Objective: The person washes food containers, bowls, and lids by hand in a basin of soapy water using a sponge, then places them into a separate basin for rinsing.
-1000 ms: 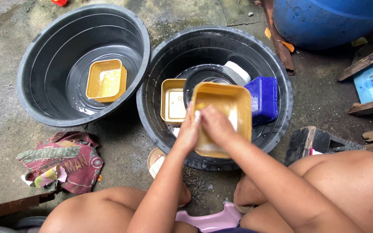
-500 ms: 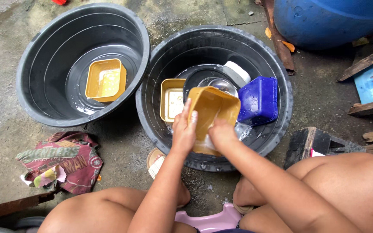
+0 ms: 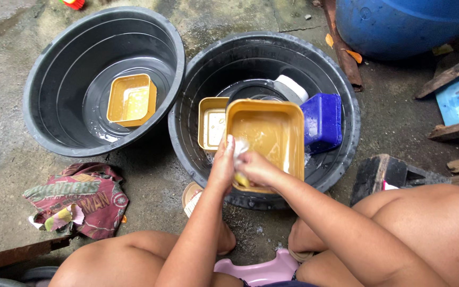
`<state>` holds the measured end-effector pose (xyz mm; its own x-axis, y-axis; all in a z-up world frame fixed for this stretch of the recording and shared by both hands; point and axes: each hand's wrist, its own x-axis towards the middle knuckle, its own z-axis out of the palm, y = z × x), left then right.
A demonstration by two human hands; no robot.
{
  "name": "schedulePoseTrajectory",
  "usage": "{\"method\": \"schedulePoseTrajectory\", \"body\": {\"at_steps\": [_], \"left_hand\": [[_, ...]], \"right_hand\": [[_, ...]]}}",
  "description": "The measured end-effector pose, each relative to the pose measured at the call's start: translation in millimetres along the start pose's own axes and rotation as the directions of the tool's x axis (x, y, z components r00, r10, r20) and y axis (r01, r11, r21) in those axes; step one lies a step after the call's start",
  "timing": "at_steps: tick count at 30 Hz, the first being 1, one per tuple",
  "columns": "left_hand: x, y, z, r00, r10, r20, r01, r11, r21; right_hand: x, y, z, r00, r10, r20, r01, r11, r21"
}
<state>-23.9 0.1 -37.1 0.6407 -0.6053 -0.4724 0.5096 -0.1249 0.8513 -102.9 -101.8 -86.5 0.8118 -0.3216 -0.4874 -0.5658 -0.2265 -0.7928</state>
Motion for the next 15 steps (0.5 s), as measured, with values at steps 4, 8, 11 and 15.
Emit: {"method": "schedulePoseTrajectory", "body": {"at_steps": [4, 8, 11, 15], "left_hand": [[-2.8, 4.4, 1.9, 0.989, -0.125, 0.08, 0.131, 0.988, -0.078], [-1.1, -14.1, 13.3, 0.98, 0.001, 0.2, -0.021, 0.995, 0.096], [-3.0, -15.8, 18.4, 0.964, 0.086, 0.252, -0.136, 0.973, 0.187], [-6.8, -0.6, 21.9, 0.99, 0.097, 0.106, -0.138, 0.841, 0.523]], "right_hand": [[13.3, -3.1, -10.2, 0.941, -0.249, -0.229, 0.312, 0.901, 0.302], [7.2, -11.8, -39.0, 0.74, -0.417, -0.528, 0.468, 0.883, -0.041], [-4.7, -13.3, -69.3, 0.462, -0.738, -0.492, 0.308, 0.654, -0.691], [-13.9, -2.5, -80.6, 0.596, -0.642, -0.483, 0.097, 0.654, -0.75]]}}
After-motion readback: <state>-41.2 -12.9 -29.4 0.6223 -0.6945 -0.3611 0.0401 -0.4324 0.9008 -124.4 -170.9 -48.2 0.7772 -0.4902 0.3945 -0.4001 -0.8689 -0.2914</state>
